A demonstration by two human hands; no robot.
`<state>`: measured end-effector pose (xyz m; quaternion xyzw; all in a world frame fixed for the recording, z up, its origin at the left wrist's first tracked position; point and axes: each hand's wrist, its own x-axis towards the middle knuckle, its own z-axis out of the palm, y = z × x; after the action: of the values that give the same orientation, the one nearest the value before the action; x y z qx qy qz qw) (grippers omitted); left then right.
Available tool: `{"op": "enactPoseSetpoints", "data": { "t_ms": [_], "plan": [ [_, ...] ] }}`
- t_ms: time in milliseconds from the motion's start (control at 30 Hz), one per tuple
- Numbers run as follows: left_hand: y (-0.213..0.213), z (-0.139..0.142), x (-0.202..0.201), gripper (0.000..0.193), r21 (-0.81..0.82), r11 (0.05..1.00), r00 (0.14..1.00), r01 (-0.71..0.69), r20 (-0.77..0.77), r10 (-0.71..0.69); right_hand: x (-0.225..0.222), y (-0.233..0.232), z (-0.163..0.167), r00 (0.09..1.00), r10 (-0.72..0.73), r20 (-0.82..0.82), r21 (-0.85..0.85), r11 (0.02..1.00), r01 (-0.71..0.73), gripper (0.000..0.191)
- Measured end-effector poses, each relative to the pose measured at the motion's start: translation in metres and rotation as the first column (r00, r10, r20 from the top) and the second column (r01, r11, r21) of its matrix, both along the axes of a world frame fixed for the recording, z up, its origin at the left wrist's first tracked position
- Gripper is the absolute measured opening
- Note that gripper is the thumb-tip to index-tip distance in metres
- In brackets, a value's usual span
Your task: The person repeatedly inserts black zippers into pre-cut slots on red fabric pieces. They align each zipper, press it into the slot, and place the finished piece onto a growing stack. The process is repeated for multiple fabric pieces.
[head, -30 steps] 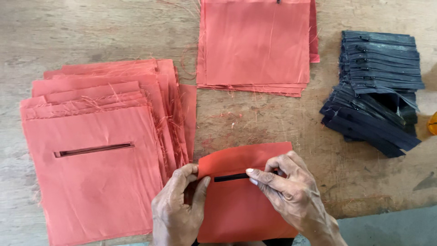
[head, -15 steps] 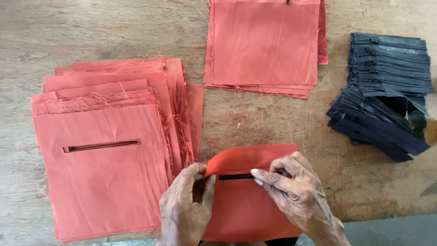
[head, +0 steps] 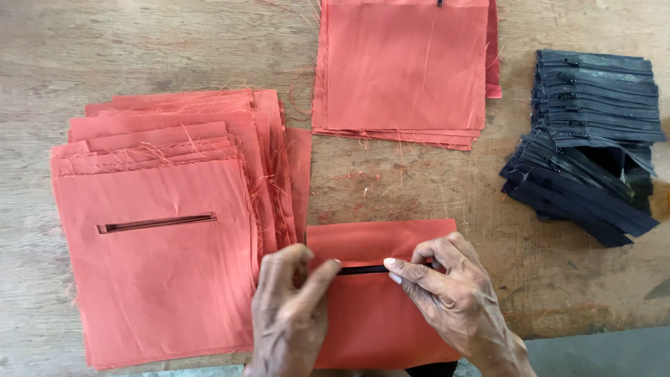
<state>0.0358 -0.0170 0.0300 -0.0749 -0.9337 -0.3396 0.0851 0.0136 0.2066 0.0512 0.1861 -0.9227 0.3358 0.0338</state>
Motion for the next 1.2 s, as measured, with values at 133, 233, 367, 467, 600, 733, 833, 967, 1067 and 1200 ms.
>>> {"op": "enactPoseSetpoints", "data": {
  "t_ms": [133, 233, 367, 467, 600, 733, 833, 967, 1067, 1200],
  "plan": [
    [-0.001, 0.005, 0.002, 0.048, -0.074, 0.996, 0.996, 0.058, -0.058, -0.063, 0.004, -0.003, 0.002, 1.0, -0.027, -0.008, 0.004, 1.0, 0.027, 0.028],
    [0.0, 0.009, 0.004, 0.043, -0.102, 0.994, 0.994, 0.039, -0.096, -0.049, 0.007, -0.001, 0.006, 1.0, -0.023, -0.002, -0.031, 0.999, 0.023, 0.029],
    [0.002, 0.013, 0.005, 0.046, 0.019, 0.998, 0.996, 0.066, -0.055, -0.065, 0.011, 0.017, 0.015, 0.993, -0.112, 0.031, -0.06, 0.992, 0.114, 0.03],
    [0.014, 0.013, 0.005, 0.043, 0.087, 0.991, 0.994, 0.1, -0.06, -0.095, 0.013, 0.022, 0.014, 0.989, -0.145, 0.036, -0.046, 0.988, 0.146, 0.028],
    [0.038, 0.011, 0.0, 0.042, 0.115, 0.97, 0.976, 0.216, -0.038, -0.213, 0.011, 0.02, 0.009, 0.993, -0.104, 0.053, -0.042, 0.993, 0.107, 0.031],
    [0.051, 0.013, -0.009, 0.034, 0.124, 0.956, 0.963, 0.268, 0.008, -0.271, 0.008, 0.017, 0.006, 0.993, -0.089, 0.081, -0.04, 0.995, 0.093, 0.031],
    [0.049, 0.018, -0.014, 0.032, 0.097, 0.953, 0.955, 0.287, 0.043, -0.292, 0.007, 0.02, 0.005, 0.997, -0.071, 0.023, -0.012, 0.997, 0.071, 0.03],
    [0.042, 0.021, -0.018, 0.035, 0.068, 0.953, 0.956, 0.294, -0.002, -0.294, 0.004, 0.024, 0.001, 1.0, -0.028, 0.004, -0.01, 1.0, 0.028, 0.029],
    [0.041, 0.019, -0.017, 0.034, 0.058, 0.958, 0.959, 0.282, -0.009, -0.282, 0.003, 0.024, -0.001, 1.0, -0.022, 0.008, -0.031, 0.999, 0.022, 0.029],
    [0.044, 0.014, -0.015, 0.046, 0.007, 0.951, 0.951, 0.309, 0.0, -0.309, 0.002, 0.024, 0.003, 0.998, -0.039, 0.044, -0.03, 0.999, 0.04, 0.032]
  ]
}}
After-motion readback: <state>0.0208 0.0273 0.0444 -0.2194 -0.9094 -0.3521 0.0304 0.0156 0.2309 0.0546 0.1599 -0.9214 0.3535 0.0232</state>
